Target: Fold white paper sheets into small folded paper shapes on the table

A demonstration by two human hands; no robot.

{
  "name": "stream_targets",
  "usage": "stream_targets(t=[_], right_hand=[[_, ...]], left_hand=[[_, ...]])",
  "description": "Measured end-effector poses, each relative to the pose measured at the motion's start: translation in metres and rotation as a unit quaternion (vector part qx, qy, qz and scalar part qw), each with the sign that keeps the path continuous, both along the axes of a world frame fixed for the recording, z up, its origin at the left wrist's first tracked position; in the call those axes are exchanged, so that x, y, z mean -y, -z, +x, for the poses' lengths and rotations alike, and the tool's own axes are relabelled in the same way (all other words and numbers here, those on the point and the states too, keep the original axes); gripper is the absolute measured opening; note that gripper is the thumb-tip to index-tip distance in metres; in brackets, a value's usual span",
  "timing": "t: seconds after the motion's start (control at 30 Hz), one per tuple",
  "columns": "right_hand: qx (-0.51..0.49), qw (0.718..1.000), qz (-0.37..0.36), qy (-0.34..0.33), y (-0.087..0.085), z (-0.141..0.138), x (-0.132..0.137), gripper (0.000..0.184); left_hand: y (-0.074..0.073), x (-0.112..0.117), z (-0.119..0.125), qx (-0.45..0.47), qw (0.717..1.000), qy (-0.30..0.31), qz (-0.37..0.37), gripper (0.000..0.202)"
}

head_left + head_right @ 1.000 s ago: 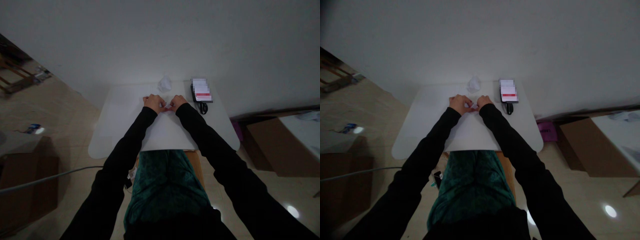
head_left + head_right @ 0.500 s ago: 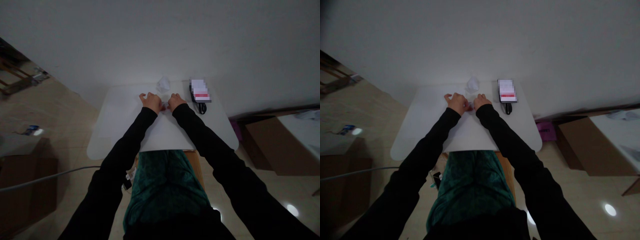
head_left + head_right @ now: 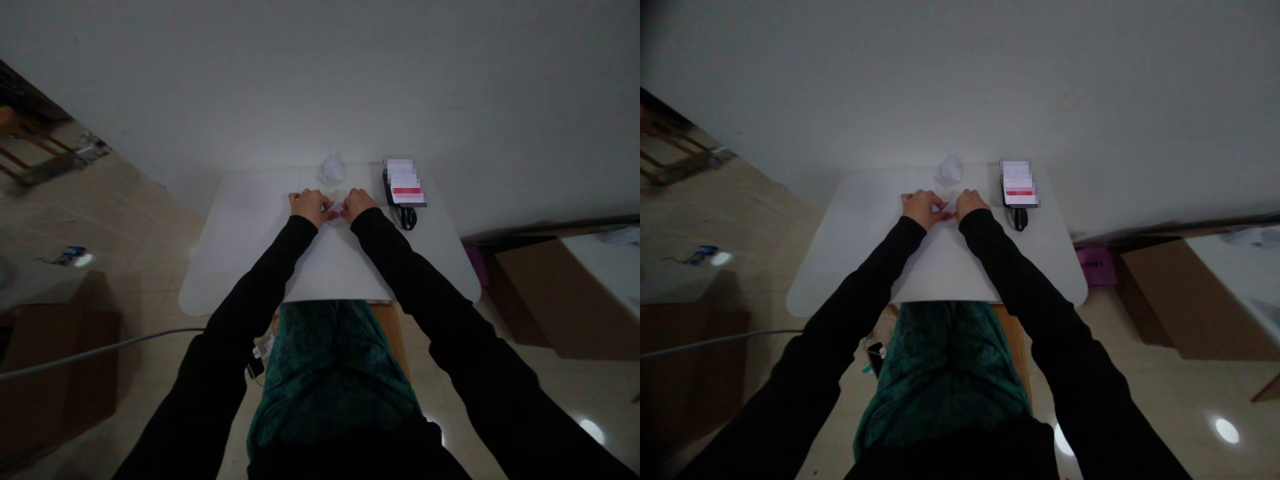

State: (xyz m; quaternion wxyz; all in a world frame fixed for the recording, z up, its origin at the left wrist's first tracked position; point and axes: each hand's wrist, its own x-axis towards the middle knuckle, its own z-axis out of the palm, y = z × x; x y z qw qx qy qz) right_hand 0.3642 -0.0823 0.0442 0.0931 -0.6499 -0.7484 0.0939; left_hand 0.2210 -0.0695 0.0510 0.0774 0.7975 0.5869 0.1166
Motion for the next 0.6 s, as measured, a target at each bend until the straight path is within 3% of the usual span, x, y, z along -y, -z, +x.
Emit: stream_targets(t=[0.23,0.37,0.5,0.6], right_hand=[[-0.005,1.0,0.01,-0.009,0.0,0.004,0.002,0.012],[-0.054,0.998,0.034,-0.007,-0.005,0.01,0.001,0.023],[-0.127,0.989,0.019,-0.079,-0.013,0.018,0.002,0.041],[-0.166,0.98,-0.013,-0.109,-0.017,0.022,0.004,0.036]], left_hand=[[0.009,-0.003,-0.005,0.031,0.999,0.018,-0.006,0.022],[0.019,-0.011,-0.012,0.099,0.995,0.012,-0.022,0.019],[0.023,-0.021,-0.02,0.187,0.981,0.044,-0.031,0.013],[0.026,-0.026,-0.022,0.261,0.961,0.089,-0.015,0.015]])
